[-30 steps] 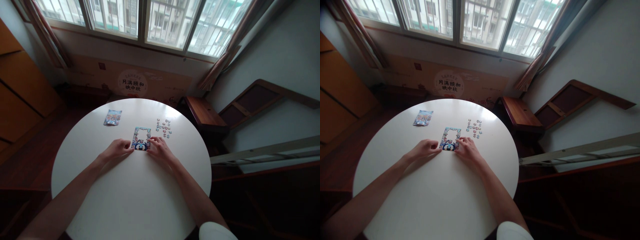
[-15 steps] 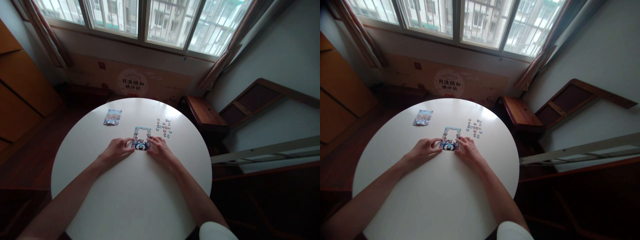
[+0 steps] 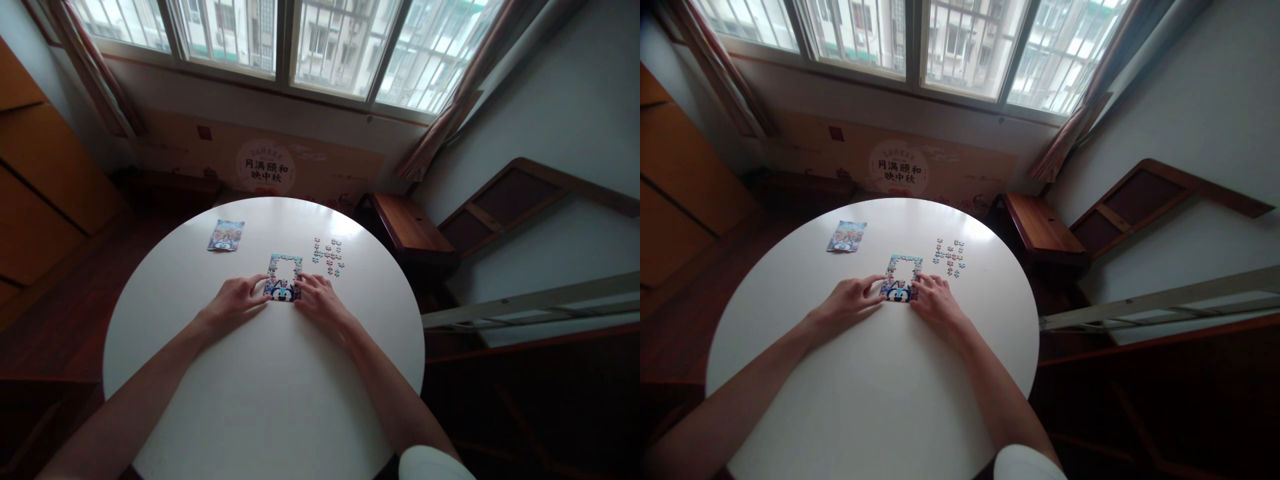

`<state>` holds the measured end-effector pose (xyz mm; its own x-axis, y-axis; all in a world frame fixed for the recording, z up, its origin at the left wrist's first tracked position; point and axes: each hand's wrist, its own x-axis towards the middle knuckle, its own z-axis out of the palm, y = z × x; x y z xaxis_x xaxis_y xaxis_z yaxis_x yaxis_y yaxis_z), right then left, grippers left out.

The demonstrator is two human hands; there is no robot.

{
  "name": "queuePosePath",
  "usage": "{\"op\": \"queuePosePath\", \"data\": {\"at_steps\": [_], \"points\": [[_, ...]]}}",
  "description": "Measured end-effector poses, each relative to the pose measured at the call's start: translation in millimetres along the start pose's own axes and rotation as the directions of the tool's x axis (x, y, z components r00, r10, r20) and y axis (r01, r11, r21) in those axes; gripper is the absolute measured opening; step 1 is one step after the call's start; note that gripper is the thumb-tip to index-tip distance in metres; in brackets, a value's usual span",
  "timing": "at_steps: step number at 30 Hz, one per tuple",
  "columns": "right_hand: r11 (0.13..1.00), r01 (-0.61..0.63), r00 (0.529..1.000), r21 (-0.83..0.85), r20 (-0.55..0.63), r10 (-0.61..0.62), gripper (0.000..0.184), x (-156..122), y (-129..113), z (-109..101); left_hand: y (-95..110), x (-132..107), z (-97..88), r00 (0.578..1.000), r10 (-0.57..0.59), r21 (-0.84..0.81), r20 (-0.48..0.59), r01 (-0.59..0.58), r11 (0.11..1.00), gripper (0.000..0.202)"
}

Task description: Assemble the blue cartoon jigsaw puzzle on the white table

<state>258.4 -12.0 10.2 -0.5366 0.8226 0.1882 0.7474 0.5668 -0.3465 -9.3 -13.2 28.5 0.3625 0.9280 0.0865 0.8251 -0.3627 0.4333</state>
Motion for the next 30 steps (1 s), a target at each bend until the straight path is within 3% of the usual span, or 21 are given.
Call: {"op": "queuePosePath", "data": {"at_steps": [30], "points": [[0.999,-0.044,0.999,-0.014,0.031,0.044,0.047,1.3,-5.7,-4.2,2.9,0.5,3.9,0.998,-0.066,0.122,0.0,0.065,0.99,0.039]]}}
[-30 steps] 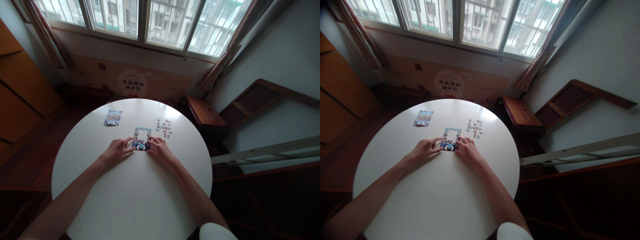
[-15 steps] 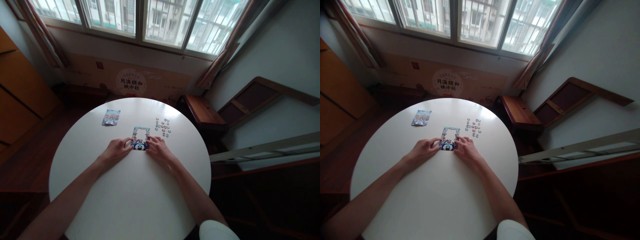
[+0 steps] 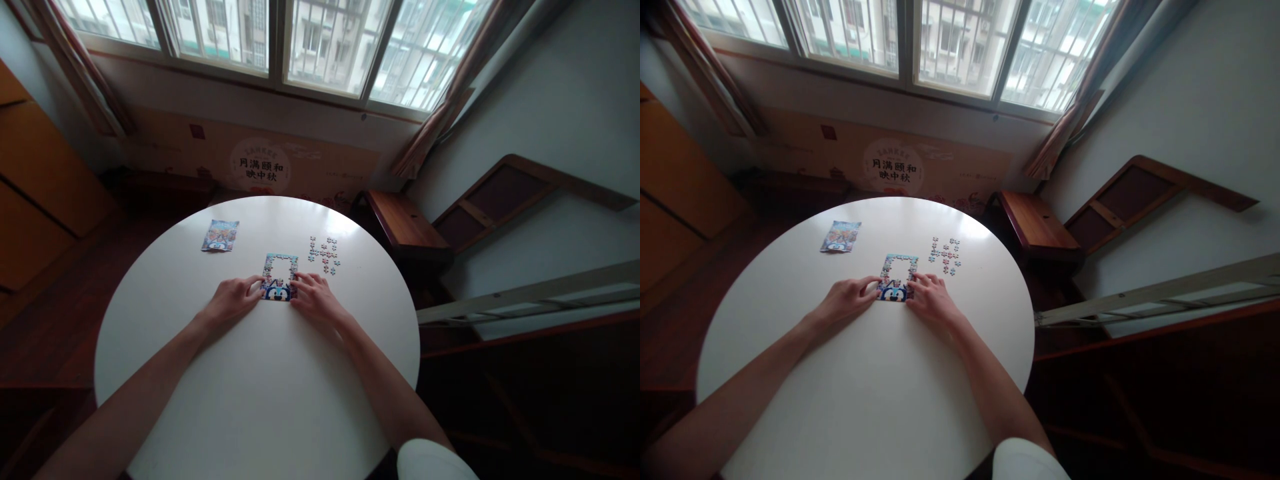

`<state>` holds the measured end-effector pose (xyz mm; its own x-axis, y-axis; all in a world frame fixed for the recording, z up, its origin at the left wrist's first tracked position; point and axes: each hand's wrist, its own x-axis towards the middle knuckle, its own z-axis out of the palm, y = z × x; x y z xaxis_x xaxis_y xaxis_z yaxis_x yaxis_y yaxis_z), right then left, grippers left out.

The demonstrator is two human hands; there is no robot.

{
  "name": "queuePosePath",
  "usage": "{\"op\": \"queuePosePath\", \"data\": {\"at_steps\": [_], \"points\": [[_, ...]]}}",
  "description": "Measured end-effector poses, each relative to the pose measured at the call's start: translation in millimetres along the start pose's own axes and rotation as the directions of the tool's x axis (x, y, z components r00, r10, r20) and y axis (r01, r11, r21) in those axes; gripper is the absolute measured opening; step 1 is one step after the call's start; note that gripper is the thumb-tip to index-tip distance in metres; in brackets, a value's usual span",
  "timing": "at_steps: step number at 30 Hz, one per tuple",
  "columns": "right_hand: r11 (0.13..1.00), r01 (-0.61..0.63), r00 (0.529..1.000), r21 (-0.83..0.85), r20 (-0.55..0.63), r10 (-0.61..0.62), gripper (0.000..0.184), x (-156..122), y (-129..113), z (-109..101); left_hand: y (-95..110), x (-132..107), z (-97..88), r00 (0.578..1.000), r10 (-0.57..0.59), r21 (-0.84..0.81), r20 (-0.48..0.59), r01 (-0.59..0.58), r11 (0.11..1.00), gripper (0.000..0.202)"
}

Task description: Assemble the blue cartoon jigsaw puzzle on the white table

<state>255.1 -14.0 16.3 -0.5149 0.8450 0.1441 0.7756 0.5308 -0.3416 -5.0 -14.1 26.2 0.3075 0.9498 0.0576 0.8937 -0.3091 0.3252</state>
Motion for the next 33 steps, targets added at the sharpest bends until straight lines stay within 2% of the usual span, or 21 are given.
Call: {"op": "queuePosePath", "data": {"at_steps": [25,30,33], "points": [[1.0,0.002,1.0,0.012,-0.016,-0.002,0.05,0,-1,1,0,0,0.0,1.0,0.001,0.015,-0.007,-0.001,1.0,0.04],[0.998,-0.012,0.99,0.061,-0.143,0.021,0.047,4,3,-4,0,0,-1.4,1.0,0.016,-0.004,-0.007,-0.016,1.0,0.041],[0.988,-0.15,0.951,0.039,-0.268,0.155,0.036,18,10,-15,0,0,-1.1,1.0,0.016,-0.009,-0.003,-0.016,1.0,0.04]]}}
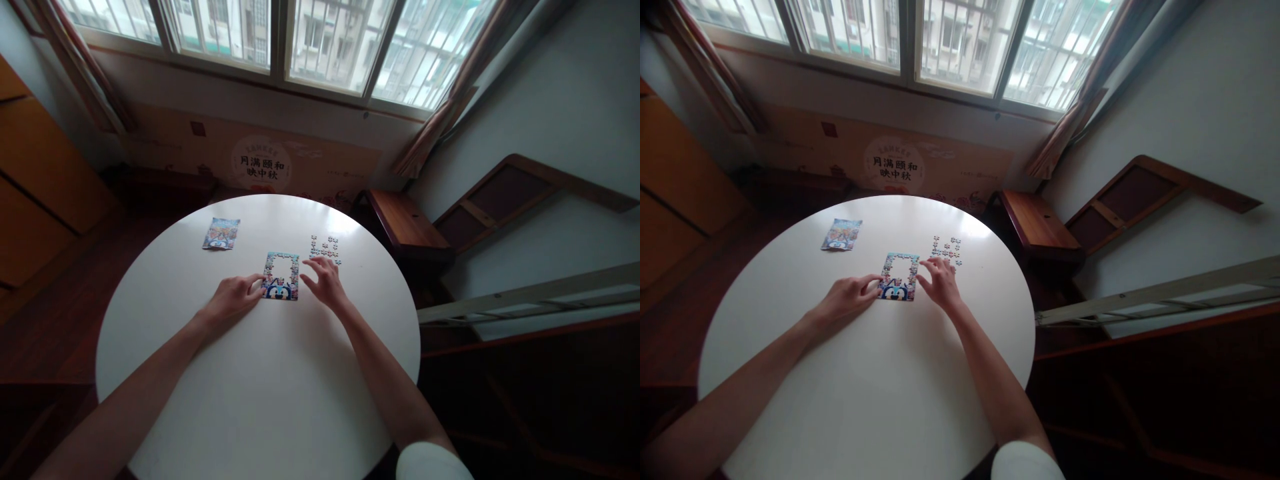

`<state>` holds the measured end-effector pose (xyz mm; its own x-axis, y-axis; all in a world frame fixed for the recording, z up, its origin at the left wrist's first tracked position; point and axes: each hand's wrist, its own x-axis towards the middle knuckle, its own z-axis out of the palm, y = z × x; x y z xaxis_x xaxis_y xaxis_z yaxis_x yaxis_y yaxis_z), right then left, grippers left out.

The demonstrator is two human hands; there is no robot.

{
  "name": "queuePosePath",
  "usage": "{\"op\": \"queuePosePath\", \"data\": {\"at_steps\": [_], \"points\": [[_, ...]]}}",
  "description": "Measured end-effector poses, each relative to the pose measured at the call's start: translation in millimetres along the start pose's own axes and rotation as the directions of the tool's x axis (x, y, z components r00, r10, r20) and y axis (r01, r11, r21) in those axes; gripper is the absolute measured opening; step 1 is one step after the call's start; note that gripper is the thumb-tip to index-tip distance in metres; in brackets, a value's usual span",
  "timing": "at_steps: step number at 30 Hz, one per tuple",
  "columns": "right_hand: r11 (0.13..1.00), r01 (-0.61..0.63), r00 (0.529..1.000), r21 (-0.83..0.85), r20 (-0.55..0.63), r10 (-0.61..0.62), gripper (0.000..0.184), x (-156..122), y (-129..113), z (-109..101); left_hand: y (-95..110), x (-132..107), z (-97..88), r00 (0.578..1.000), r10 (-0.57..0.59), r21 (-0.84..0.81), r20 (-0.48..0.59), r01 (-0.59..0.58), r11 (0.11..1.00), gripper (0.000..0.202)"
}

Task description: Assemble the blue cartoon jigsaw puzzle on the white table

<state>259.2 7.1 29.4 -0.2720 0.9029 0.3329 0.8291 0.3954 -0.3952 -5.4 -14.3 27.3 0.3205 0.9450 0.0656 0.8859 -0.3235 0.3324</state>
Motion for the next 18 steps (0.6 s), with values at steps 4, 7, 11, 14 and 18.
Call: {"op": "queuePosePath", "data": {"at_steps": [4,7,11,14,18], "points": [[0.966,-0.239,0.971,-0.101,-0.054,0.235,0.031,36,11,-7,0,1,0.6,1.0,-0.001,0.008,0.004,0.001,1.0,0.039],[0.919,-0.365,0.931,-0.15,-0.057,0.36,0.029,61,19,-5,1,1,0.0,1.0,-0.006,0.0,0.007,0.006,1.0,0.038],[0.849,-0.496,0.865,-0.18,-0.015,0.502,0.029,80,24,3,3,0,-1.2,1.0,-0.021,0.004,0.015,0.021,1.0,0.038],[0.839,-0.515,0.854,-0.176,-0.018,0.521,0.027,84,23,10,5,0,-1.9,0.999,-0.03,0.01,0.012,0.03,1.0,0.039],[0.842,-0.505,0.862,-0.191,-0.07,0.501,0.024,85,22,18,7,0,-2.2,0.999,-0.041,0.014,0.023,0.041,0.999,0.039]]}}
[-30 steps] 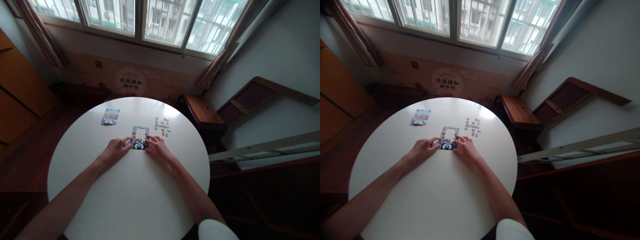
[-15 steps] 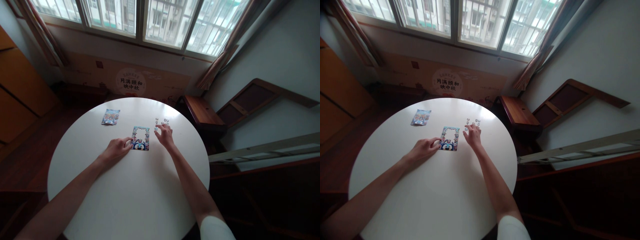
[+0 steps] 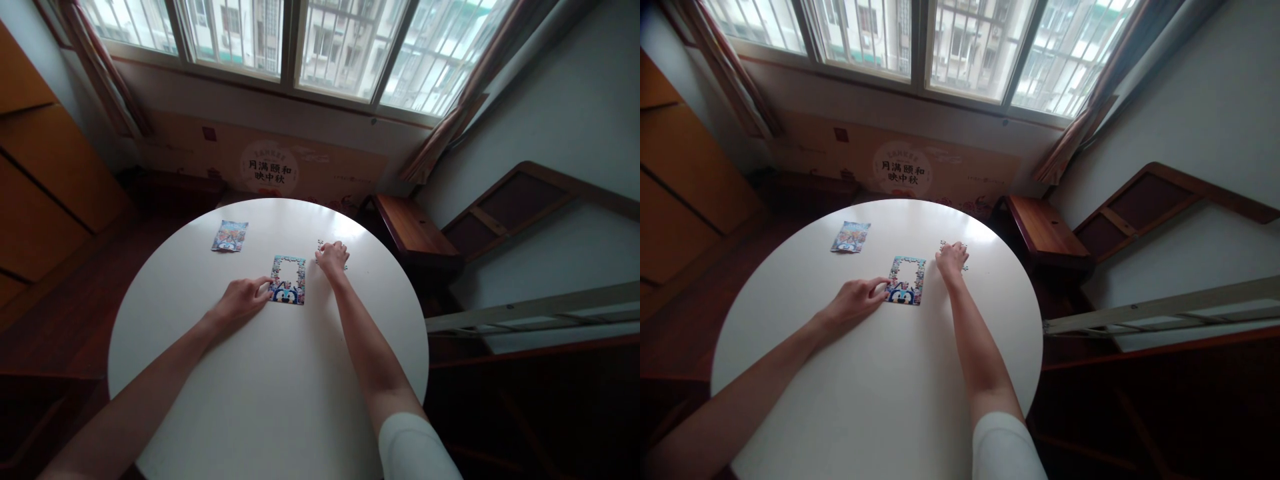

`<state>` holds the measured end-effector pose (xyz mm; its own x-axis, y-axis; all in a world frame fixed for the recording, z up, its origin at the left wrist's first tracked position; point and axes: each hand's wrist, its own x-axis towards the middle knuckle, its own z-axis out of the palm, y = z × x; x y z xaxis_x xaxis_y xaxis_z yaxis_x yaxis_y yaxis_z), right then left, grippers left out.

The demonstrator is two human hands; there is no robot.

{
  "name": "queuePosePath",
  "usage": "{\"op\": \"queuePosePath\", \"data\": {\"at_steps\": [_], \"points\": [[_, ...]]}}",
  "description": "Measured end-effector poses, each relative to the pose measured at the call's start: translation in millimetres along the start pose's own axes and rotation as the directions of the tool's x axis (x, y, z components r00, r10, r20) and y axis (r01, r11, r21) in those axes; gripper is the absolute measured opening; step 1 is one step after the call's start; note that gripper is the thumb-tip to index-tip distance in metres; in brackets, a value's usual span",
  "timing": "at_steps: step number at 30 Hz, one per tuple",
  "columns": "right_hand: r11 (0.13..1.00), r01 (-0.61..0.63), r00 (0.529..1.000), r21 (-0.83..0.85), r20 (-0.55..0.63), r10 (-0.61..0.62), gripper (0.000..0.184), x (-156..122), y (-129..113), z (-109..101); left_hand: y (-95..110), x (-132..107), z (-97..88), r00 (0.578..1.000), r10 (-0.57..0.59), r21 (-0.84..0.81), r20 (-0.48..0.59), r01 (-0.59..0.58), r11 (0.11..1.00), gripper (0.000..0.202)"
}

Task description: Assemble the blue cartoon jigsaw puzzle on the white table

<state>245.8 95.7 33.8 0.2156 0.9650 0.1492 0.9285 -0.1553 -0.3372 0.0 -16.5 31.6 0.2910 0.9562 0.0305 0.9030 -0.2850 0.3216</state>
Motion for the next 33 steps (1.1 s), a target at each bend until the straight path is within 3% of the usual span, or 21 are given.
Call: {"op": "queuePosePath", "data": {"at_steps": [11,15,25,33], "points": [[0.998,0.028,0.998,0.052,0.048,-0.03,0.024,-5,-1,4,-1,1,0.9,1.0,0.011,0.005,-0.015,-0.011,1.0,0.038],[0.999,-0.027,0.999,0.023,0.024,0.026,0.025,-5,0,4,0,1,-0.1,1.0,0.012,-0.006,-0.013,-0.012,1.0,0.038],[0.996,-0.055,0.99,0.066,0.13,0.046,0.017,10,1,13,0,0,-0.1,1.0,0.003,-0.014,-0.01,-0.003,1.0,0.039],[0.997,-0.077,0.995,0.019,0.072,0.076,0.021,13,3,15,-1,1,-0.7,1.0,0.007,-0.028,-0.013,-0.007,1.0,0.039]]}}
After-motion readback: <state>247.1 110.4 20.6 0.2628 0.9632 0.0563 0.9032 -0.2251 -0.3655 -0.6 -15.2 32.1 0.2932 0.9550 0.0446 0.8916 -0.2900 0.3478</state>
